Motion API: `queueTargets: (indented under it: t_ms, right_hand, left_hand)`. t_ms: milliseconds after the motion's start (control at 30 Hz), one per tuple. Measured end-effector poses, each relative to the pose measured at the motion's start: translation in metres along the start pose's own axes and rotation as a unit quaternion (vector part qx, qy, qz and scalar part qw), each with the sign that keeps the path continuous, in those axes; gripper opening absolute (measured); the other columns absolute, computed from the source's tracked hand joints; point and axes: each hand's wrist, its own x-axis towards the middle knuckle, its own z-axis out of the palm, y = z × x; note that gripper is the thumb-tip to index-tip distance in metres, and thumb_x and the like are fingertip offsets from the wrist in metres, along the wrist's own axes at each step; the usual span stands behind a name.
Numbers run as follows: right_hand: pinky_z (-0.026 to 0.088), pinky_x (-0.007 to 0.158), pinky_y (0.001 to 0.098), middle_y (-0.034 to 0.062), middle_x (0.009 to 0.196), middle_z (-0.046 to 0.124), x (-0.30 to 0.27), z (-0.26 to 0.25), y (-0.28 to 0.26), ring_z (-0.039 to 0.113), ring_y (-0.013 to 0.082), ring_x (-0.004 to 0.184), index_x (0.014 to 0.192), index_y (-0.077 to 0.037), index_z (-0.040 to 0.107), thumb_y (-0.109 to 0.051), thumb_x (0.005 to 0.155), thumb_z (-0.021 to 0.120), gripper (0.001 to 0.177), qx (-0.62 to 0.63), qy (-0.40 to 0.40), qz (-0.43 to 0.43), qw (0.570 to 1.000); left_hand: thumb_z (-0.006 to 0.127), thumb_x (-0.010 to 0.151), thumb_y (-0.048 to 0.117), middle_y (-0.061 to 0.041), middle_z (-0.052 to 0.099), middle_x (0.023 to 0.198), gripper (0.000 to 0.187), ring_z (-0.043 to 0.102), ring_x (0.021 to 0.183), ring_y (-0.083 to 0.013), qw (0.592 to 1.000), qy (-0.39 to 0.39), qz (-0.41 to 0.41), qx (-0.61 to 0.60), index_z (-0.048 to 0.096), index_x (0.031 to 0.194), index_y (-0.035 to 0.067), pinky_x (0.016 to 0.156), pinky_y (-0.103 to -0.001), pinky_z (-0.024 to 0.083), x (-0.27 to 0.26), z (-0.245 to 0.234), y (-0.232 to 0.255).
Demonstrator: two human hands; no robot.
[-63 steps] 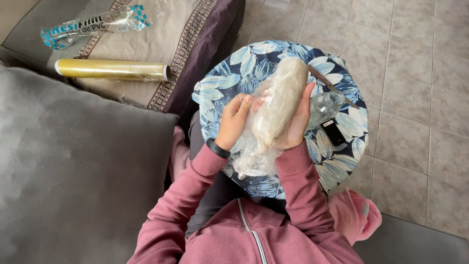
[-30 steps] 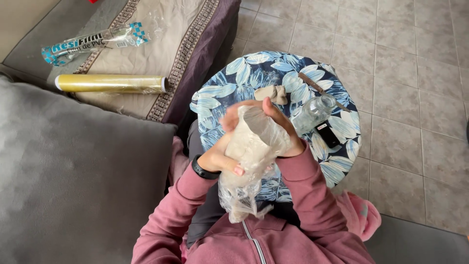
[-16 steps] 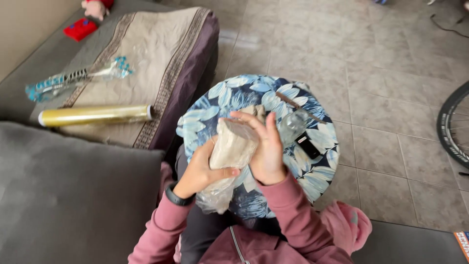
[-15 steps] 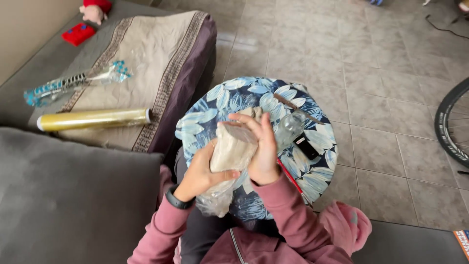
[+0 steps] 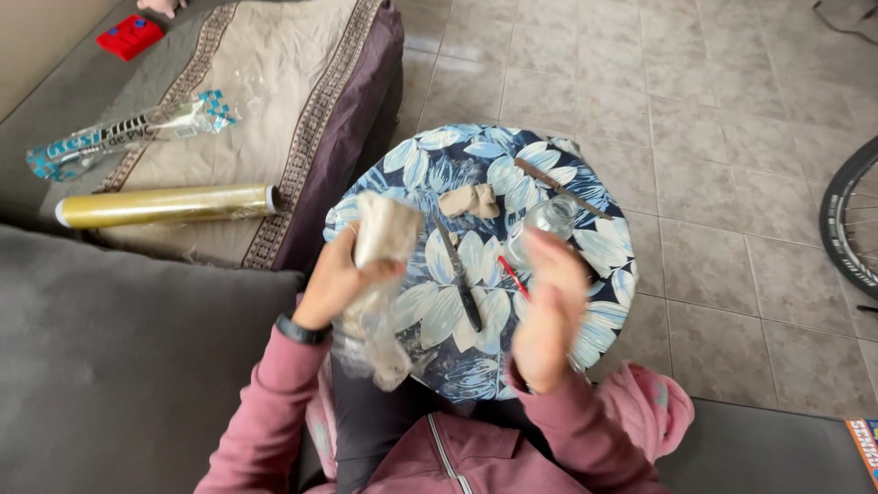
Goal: Unwrapping, kneading, and shaping clay at a table.
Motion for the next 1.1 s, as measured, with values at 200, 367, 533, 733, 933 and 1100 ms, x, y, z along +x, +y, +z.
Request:
queueTargets:
  t_ms: [200, 367, 533, 733, 933, 1100]
  right_hand:
    - [0.035, 0.118, 0.0495, 0.0286, 0.121, 0.042, 0.01, -0.086, 0.038, 0.043, 0.045, 0.127, 0.119, 0.015, 0.041, -0.012, 0.095, 0.047, 0.036, -0.121, 0.046, -0.159, 0.979]
    - [0.04, 0.111, 0.038, 0.0171, 0.116, 0.054, 0.07, -0.126, 0.07, 0.053, 0.0268, 0.12, 0.117, 0.003, 0.053, -0.014, 0.1, 0.052, 0.025, -0.136, 0.002, -0.007, 0.991]
    - [0.044, 0.107, 0.0344, 0.0091, 0.113, 0.066, 0.175, -0.129, 0.166, 0.061, 0.019, 0.114, 0.119, -0.007, 0.063, -0.019, 0.099, 0.064, 0.023, -0.132, -0.163, 0.102, 0.973]
    - [0.04, 0.112, 0.0422, 0.0036, 0.139, 0.062, 0.181, -0.052, 0.237, 0.049, 0.0274, 0.135, 0.144, -0.018, 0.06, -0.028, 0.088, 0.077, 0.06, -0.135, -0.579, 0.059, 0.802]
    - [0.03, 0.115, 0.0592, 0.0228, 0.154, 0.05, 0.159, -0.022, 0.249, 0.043, 0.0495, 0.139, 0.152, -0.011, 0.048, -0.042, 0.077, 0.083, 0.088, -0.125, -0.723, -0.027, 0.679]
    - [0.035, 0.117, 0.0547, 0.0133, 0.141, 0.062, 0.144, -0.024, 0.278, 0.057, 0.0352, 0.131, 0.137, -0.014, 0.065, -0.019, 0.082, 0.079, 0.057, -0.116, -0.721, -0.084, 0.678]
  left_hand:
    - [0.089, 0.067, 0.039, -0.025, 0.071, 0.113, 0.076, 0.066, 0.116, -0.0404, 0.998, 0.031, -0.008, 0.05, 0.064, 0.129, 0.003, 0.098, -0.051, 0.05, 0.089, -0.012, -0.024]
    - [0.091, 0.057, 0.048, -0.022, 0.071, 0.116, 0.083, 0.063, 0.124, -0.0377, 0.995, 0.002, -0.027, 0.099, 0.068, 0.122, 0.004, 0.101, -0.048, 0.049, 0.159, 0.012, -0.033]
    - [0.087, 0.063, 0.052, -0.025, 0.07, 0.118, 0.082, 0.057, 0.129, -0.0421, 0.988, -0.015, -0.012, 0.154, 0.067, 0.12, -0.004, 0.107, -0.051, 0.045, 0.179, 0.029, -0.041]
    - [0.067, 0.081, 0.08, -0.019, -0.007, 0.172, 0.094, 0.017, 0.151, -0.0432, 0.951, -0.009, 0.003, 0.309, 0.057, 0.144, 0.011, 0.125, -0.053, 0.013, 0.193, 0.021, -0.062]
    - [0.064, 0.083, 0.085, -0.008, 0.031, 0.168, 0.104, 0.023, 0.151, -0.0272, 0.975, 0.008, 0.01, 0.221, 0.037, 0.16, 0.02, 0.122, -0.045, 0.009, 0.212, 0.008, -0.09]
    - [0.044, 0.097, 0.081, -0.013, 0.023, 0.165, 0.081, 0.012, 0.156, -0.0373, 0.996, -0.074, -0.038, 0.04, 0.039, 0.159, 0.03, 0.127, -0.053, 0.003, 0.222, 0.017, -0.111]
